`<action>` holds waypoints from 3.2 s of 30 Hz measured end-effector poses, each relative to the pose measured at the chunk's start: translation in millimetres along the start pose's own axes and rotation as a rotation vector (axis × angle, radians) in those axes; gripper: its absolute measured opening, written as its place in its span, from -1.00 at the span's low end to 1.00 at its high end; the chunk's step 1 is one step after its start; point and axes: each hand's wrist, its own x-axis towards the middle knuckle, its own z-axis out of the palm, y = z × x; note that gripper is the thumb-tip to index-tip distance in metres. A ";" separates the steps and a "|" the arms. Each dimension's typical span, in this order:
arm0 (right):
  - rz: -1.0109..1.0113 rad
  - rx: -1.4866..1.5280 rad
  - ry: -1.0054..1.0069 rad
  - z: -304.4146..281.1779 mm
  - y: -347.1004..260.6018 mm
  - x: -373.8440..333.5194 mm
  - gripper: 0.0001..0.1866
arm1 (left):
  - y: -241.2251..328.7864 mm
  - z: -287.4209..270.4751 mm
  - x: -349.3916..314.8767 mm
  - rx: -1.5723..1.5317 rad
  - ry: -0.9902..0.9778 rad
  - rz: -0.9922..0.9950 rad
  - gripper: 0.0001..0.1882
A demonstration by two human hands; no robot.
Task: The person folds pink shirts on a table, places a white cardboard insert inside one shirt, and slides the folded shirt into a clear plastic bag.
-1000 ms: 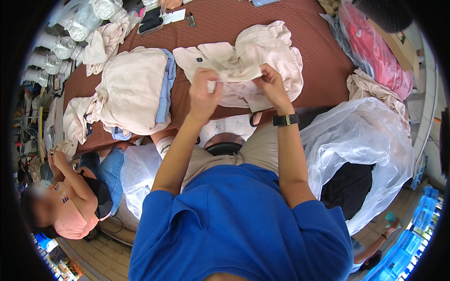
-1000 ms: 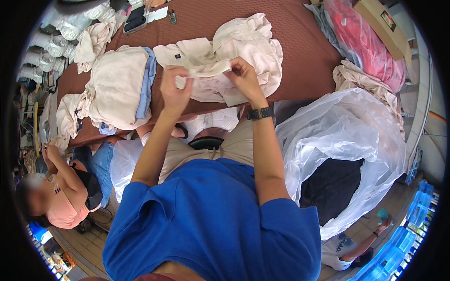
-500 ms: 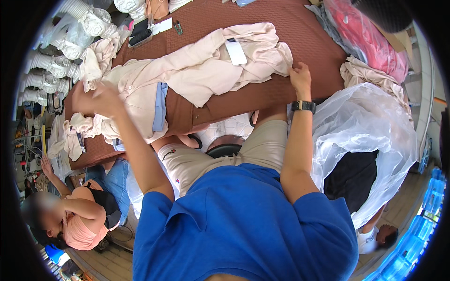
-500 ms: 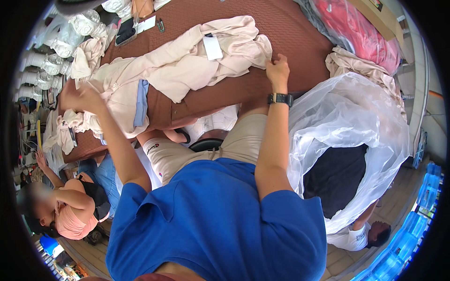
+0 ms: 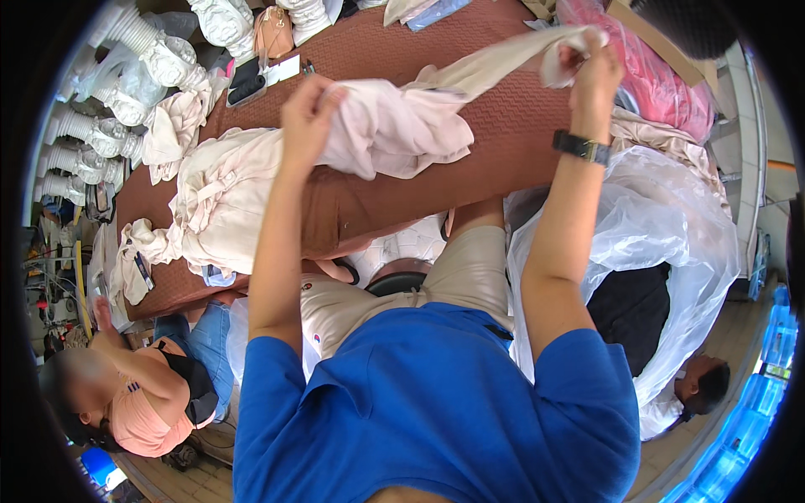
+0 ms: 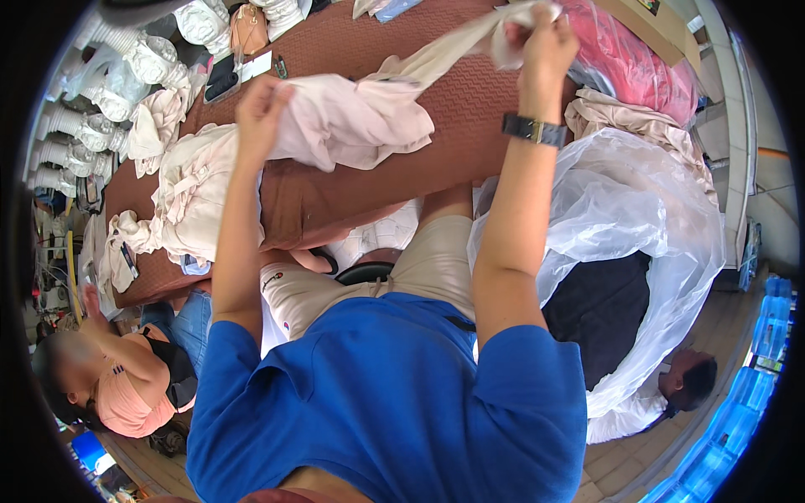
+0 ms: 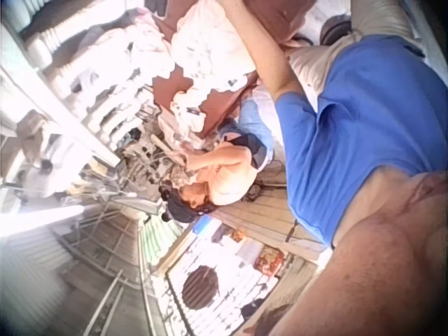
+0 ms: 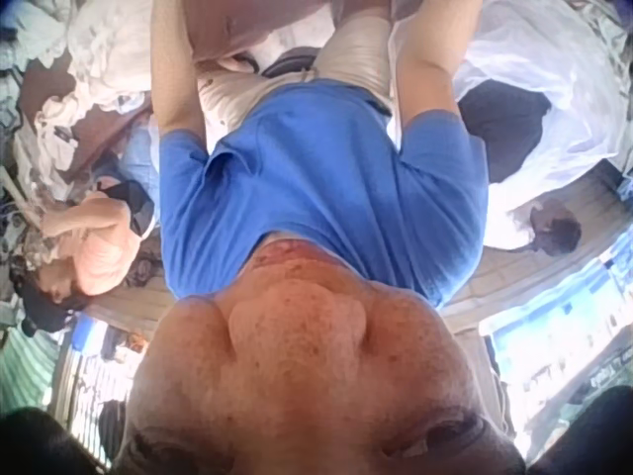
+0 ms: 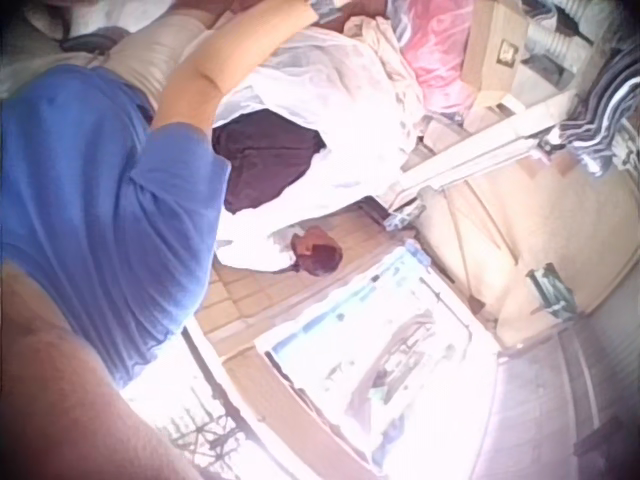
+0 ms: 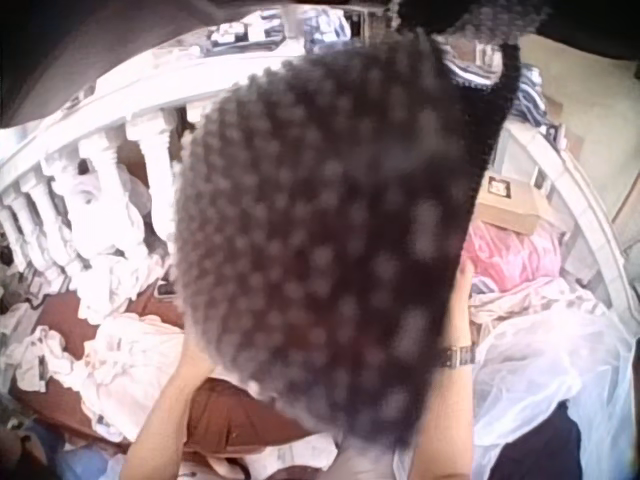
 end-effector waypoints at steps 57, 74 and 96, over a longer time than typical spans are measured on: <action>0.597 0.185 -0.638 51.2 82.0 -150.4 -0.71 | 27.0 93.1 -79.2 -0.024 -0.022 -0.035 -0.54; 0.365 -0.212 -0.940 31.2 119.6 -155.6 -0.73 | -12.5 40.8 -70.6 -1.148 0.162 -0.674 -0.62; -0.438 -0.896 -0.595 38.4 128.0 -122.0 -0.49 | 1.2 -1.0 -105.4 0.595 -0.331 -0.159 -0.61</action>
